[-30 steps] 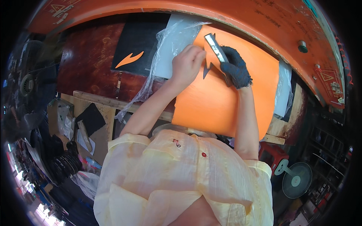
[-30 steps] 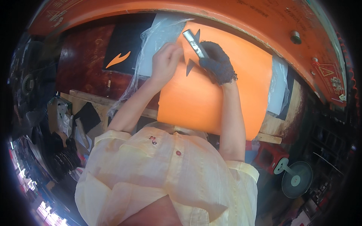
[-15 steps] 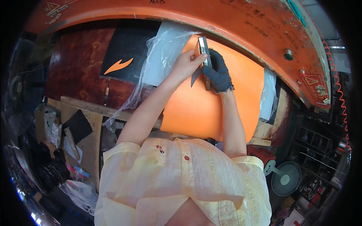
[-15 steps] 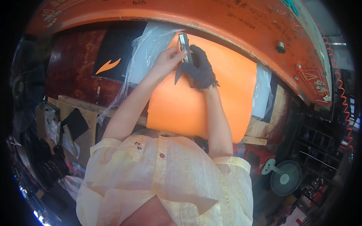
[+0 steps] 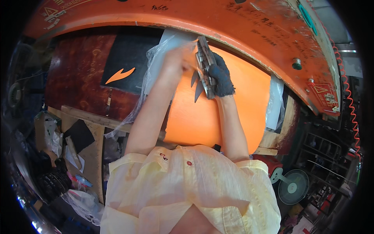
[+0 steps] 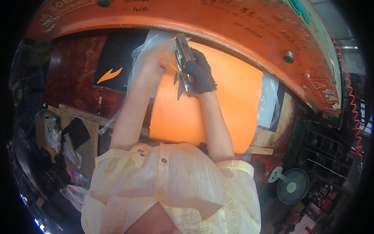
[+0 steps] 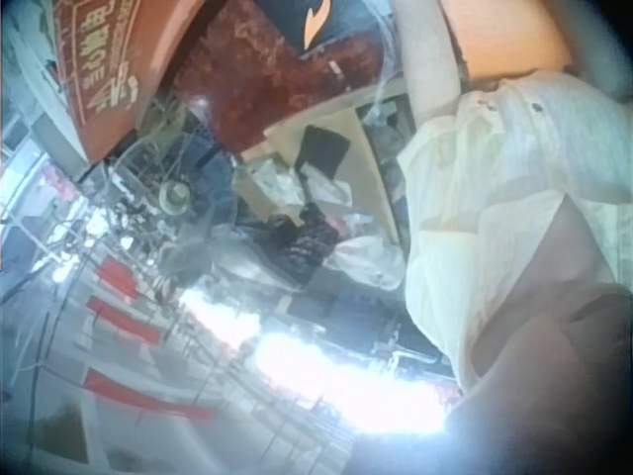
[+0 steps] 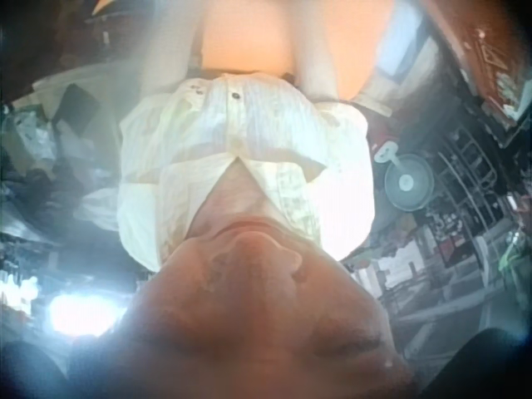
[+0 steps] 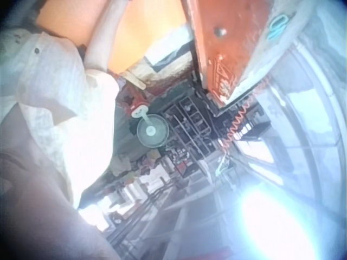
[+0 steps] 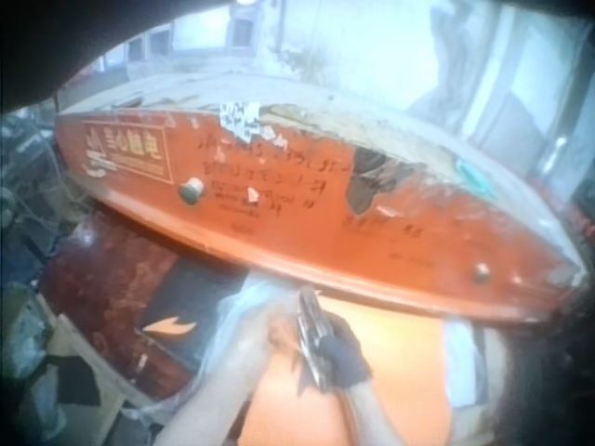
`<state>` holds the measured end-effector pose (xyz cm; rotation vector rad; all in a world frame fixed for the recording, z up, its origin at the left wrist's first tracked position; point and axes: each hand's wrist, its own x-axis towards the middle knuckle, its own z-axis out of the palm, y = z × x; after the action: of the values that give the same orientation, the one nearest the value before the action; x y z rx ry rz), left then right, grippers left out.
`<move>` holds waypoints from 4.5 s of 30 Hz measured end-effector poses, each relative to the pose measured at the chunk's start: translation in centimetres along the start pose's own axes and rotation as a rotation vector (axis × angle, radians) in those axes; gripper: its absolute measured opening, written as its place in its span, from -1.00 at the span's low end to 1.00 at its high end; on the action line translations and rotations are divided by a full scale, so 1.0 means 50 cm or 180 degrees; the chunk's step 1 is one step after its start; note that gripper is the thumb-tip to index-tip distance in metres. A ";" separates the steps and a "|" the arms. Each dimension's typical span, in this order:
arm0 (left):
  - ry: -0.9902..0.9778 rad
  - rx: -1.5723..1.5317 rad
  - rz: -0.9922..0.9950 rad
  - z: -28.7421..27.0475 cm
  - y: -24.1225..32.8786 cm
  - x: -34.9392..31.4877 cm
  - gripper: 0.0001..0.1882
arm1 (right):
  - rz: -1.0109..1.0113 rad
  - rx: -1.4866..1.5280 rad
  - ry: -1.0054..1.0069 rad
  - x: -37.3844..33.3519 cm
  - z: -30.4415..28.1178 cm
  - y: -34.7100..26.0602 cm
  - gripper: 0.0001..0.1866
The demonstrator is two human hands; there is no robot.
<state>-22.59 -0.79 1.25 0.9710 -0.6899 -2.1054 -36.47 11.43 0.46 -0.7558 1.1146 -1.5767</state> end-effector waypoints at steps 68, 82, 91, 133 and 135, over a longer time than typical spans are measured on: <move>-0.0229 0.4780 0.2190 -0.257 -0.172 -0.302 -0.69 | -0.0192 -0.4406 0.3594 -0.349 -0.271 -0.032 -0.31; -0.0049 0.4187 0.1823 -0.206 -0.162 -0.268 -0.70 | 0.2307 -0.5801 0.2649 -0.406 -0.415 -0.058 -0.63; 0.0464 0.5183 0.3429 -0.226 -0.228 -0.376 -0.62 | 0.0184 -0.5343 0.3597 -0.358 -0.261 -0.145 -0.66; 0.0525 0.5794 0.3389 -0.221 -0.250 -0.386 -0.55 | 0.0556 -0.4696 0.3007 -0.650 -0.305 -0.029 -0.44; 0.0461 0.5690 0.3340 -0.214 -0.246 -0.394 -0.57 | 0.0760 -0.4859 0.3058 -0.652 -0.295 -0.038 -0.45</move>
<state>-9.40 20.17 -5.20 1.0379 -2.3732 -0.1041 -40.89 46.94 -1.32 -0.6651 3.0626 -0.5518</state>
